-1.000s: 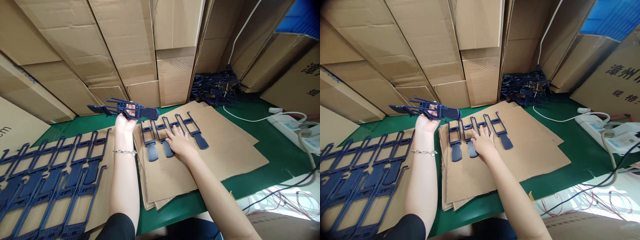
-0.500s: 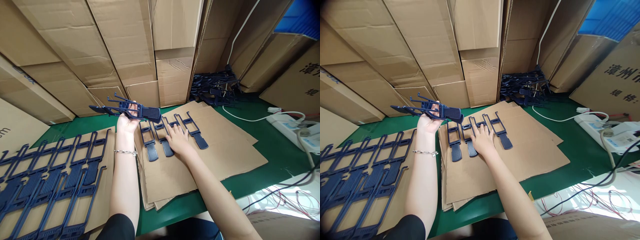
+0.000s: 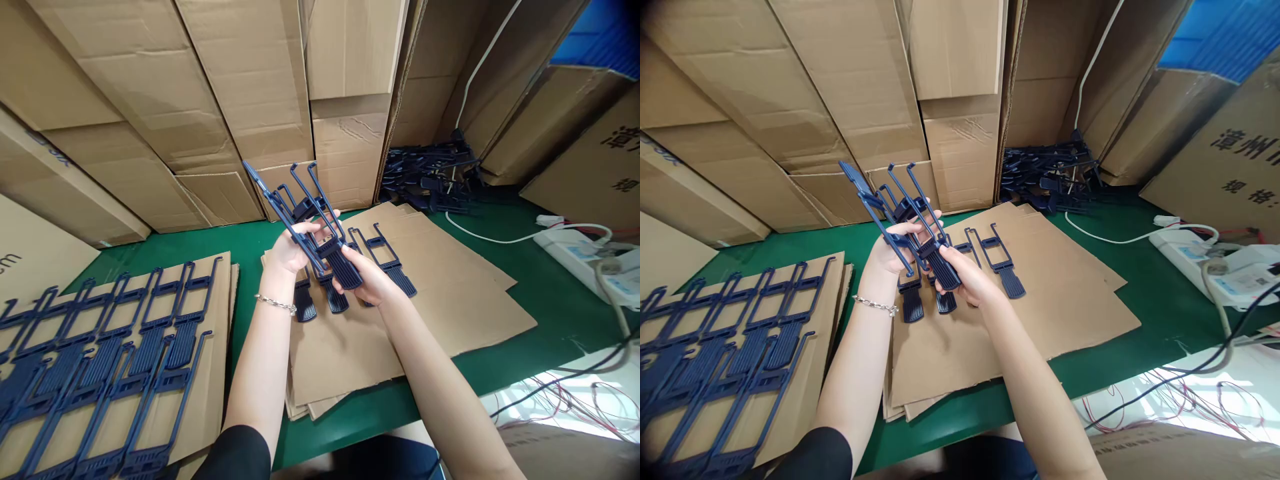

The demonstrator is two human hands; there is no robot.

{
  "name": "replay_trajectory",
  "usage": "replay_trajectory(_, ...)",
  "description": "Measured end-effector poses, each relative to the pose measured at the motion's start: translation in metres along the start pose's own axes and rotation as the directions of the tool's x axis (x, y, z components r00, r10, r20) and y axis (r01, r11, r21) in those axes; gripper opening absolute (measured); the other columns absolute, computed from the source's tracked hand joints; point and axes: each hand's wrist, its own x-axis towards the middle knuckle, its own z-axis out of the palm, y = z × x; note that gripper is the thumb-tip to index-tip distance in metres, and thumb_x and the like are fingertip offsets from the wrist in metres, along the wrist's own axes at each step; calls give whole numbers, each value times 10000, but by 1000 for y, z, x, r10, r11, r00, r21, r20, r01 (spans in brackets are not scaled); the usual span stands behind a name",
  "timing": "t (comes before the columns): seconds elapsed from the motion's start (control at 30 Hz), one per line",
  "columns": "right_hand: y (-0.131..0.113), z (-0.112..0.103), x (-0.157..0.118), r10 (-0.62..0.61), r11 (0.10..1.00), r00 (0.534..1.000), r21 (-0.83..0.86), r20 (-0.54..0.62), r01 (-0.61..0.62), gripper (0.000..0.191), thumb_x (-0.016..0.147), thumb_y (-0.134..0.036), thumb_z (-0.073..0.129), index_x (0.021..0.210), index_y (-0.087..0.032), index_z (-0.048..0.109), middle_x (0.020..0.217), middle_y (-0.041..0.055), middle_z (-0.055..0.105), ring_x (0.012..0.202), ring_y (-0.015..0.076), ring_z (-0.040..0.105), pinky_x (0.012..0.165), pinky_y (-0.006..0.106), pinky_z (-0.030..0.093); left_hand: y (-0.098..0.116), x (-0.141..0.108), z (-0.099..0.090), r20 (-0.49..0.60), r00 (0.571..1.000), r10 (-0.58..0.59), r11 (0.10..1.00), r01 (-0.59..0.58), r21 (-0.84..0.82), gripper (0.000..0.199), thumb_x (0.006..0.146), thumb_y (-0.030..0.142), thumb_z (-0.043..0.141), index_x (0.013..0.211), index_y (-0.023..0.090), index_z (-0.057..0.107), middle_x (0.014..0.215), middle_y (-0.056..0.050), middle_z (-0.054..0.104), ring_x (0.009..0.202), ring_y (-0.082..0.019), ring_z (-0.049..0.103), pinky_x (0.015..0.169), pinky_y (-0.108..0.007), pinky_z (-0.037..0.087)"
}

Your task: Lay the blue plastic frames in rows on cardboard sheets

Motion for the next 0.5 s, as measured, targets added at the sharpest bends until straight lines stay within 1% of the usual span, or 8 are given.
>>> replay_trajectory(0.03, -1, -1, -1, -1, 1000, 1000, 23, 5, 1, 398, 798, -545, 502, 966, -185, 519, 735, 17, 619, 450, 98, 506, 403, 213, 390, -2, 0, 1, 30, 999, -12, 1000, 12, 10, 533, 775, 21, 392, 1279, 160, 493, 1103, -66, 635, 996, -201, 608, 913, -311, 477)
replay_trajectory(0.1, -3, -3, -2, -9, 999, 1000, 31, -14, 9, 417, 769, -572, 534, 915, -182, 518, 675, 3, 590, 431, 89, 476, 378, 204, 346, -3, 0, 3, 65, 997, -45, 999, 43, 33, 533, 781, 48, 400, 1306, 115, 457, 1134, -91, 618, 1024, -208, 594, 913, -300, 473)
replay_trajectory(0.17, -6, -7, -4, -31, 999, 997, -27, -69, 30, 425, 742, -588, 563, 850, -179, 525, 655, 2, 577, 447, 90, 478, 391, 206, 348, -2, -1, 3, 77, 993, -86, 995, 82, 61, 558, 765, 45, 387, 1321, 76, 430, 1137, -115, 612, 1032, -210, 590, 895, -288, 478)
replay_trajectory(0.2, -8, -9, -4, -46, 997, 994, -72, -100, 39, 435, 736, -602, 563, 818, -176, 533, 648, 5, 575, 455, 92, 479, 399, 209, 354, -1, -1, 2, 79, 992, -100, 993, 94, 74, 579, 753, 40, 382, 1329, 77, 420, 1141, -116, 609, 1037, -210, 587, 891, -287, 478)
replay_trajectory(0.27, -9, -13, -5, -74, 986, 987, -156, -140, 52, 466, 739, -635, 537, 777, -171, 558, 638, 13, 575, 471, 97, 482, 420, 217, 364, 0, -1, 1, 85, 992, -95, 992, 87, 94, 628, 730, 28, 382, 1351, 121, 399, 1169, -95, 597, 1059, -212, 574, 905, -301, 469)
replay_trajectory(0.37, -9, -15, -5, -97, 972, 982, -229, -161, 59, 506, 745, -665, 500, 740, -165, 583, 617, 14, 565, 475, 97, 465, 443, 226, 367, -1, 0, -1, 84, 995, -60, 992, 50, 115, 671, 713, 20, 393, 1365, 178, 381, 1212, -68, 573, 1090, -221, 554, 935, -339, 453)
replay_trajectory(0.43, -12, -17, -5, -125, 964, 974, -255, -189, 74, 509, 733, -670, 508, 710, -166, 576, 603, 6, 546, 477, 93, 449, 451, 225, 363, -2, 1, -1, 72, 996, -49, 991, 39, 125, 684, 694, 15, 386, 1363, 156, 377, 1229, -85, 559, 1102, -229, 544, 943, -367, 449)
replay_trajectory(0.5, -18, -22, -8, -180, 948, 950, -304, -256, 97, 505, 716, -671, 525, 704, -168, 569, 624, 2, 542, 484, 86, 440, 452, 217, 354, 0, 0, -2, 56, 997, -43, 990, 35, 139, 705, 667, 4, 373, 1361, 129, 370, 1256, -103, 535, 1124, -239, 527, 953, -402, 440)
